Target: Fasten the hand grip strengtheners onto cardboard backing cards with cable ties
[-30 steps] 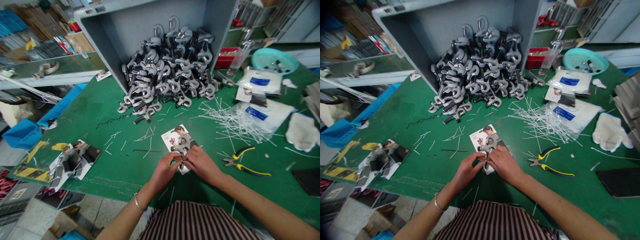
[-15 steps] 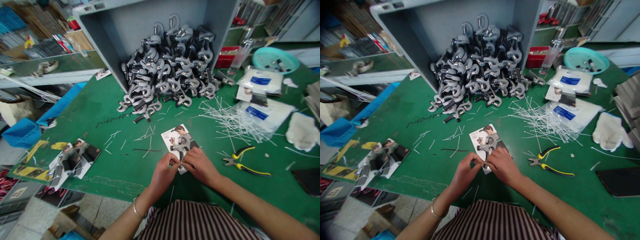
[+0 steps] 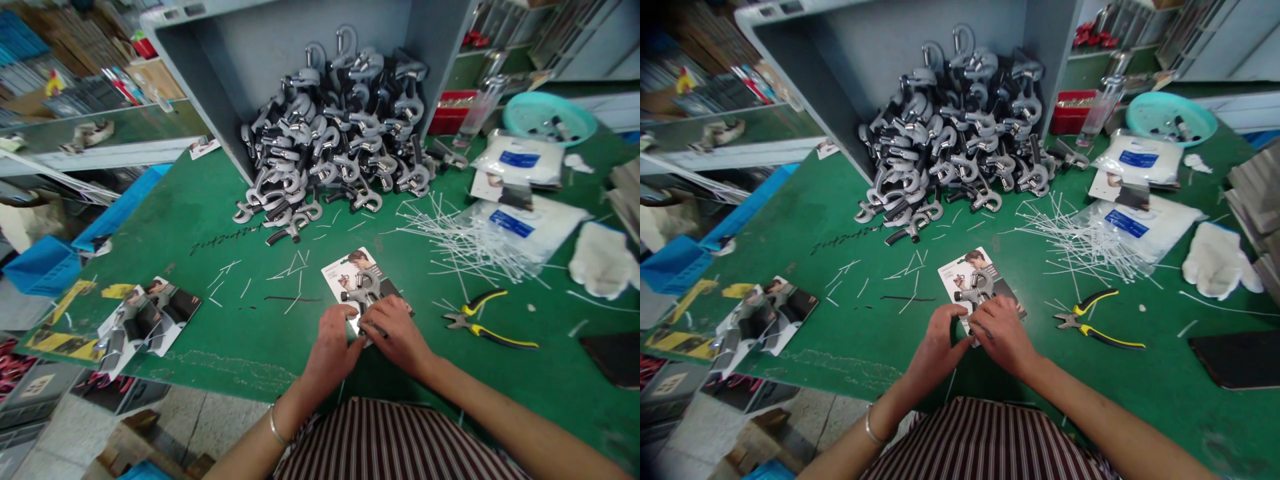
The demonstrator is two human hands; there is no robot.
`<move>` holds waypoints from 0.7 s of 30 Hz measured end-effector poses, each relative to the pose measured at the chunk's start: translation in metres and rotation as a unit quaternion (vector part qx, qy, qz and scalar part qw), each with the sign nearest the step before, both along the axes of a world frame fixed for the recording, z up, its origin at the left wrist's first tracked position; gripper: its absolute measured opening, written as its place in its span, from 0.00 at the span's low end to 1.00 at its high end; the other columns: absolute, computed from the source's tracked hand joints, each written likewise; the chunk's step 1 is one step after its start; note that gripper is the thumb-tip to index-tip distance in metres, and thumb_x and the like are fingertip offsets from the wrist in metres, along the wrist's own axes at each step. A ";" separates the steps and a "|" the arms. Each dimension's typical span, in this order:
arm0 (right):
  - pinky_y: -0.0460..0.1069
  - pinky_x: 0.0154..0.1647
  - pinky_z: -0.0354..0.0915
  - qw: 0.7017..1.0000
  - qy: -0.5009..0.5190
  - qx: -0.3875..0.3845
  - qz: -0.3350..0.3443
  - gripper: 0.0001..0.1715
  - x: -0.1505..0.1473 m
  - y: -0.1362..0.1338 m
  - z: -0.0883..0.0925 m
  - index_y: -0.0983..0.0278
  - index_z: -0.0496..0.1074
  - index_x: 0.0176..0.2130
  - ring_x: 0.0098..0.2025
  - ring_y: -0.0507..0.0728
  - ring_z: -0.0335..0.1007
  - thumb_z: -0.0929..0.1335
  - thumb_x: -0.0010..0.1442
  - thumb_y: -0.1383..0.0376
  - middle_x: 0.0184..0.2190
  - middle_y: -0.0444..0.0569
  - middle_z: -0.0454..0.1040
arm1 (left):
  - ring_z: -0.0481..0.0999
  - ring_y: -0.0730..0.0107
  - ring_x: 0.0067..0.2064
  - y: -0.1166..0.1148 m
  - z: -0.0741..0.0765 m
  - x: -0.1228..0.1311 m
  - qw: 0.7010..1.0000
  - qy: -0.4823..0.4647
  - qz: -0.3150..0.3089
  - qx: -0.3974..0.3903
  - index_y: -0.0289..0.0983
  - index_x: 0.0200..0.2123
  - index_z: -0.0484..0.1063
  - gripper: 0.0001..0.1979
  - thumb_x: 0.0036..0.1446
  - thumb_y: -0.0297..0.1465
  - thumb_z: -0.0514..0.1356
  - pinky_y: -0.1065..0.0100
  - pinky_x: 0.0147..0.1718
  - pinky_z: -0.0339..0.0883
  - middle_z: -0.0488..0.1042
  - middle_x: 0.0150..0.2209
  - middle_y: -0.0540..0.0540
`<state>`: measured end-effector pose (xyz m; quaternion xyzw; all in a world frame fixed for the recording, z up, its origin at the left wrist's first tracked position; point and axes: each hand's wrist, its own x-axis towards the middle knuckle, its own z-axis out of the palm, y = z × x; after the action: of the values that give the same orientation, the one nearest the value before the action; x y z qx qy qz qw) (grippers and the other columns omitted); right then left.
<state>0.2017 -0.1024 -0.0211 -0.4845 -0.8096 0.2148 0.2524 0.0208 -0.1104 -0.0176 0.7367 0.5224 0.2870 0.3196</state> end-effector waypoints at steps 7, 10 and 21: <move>0.58 0.54 0.56 0.993 0.118 -0.028 0.005 0.07 0.000 0.004 -0.019 0.60 0.73 0.36 0.49 0.59 0.67 0.65 0.67 0.65 0.44 0.49 0.75 | 0.67 0.52 0.57 0.003 -0.024 0.000 0.990 0.084 0.044 0.106 0.36 0.44 0.68 0.09 0.59 0.27 0.61 0.47 0.57 0.60 0.69 0.52 0.36; 0.59 0.55 0.56 0.992 0.114 -0.039 -0.030 0.07 -0.001 0.001 -0.019 0.60 0.73 0.35 0.50 0.59 0.67 0.66 0.66 0.64 0.45 0.49 0.75 | 0.65 0.50 0.61 0.009 -0.021 -0.004 0.991 0.073 0.067 0.090 0.36 0.41 0.70 0.07 0.58 0.27 0.62 0.46 0.59 0.57 0.68 0.56 0.34; 0.72 0.56 0.54 0.963 -0.263 -0.036 -0.045 0.57 0.224 -0.029 0.002 0.60 0.57 0.66 0.64 0.78 0.53 0.73 0.47 0.39 0.64 0.66 0.59 | 0.79 0.67 0.39 0.043 0.023 -0.051 0.810 -0.405 0.155 -0.396 0.35 0.50 0.72 0.21 0.56 0.38 0.65 0.69 0.37 0.73 0.79 0.44 0.43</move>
<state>0.4258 -0.1315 -0.0194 -0.5682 -0.8168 0.0977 0.0224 -0.0299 -0.0674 0.0050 0.2731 0.5214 0.3733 0.7171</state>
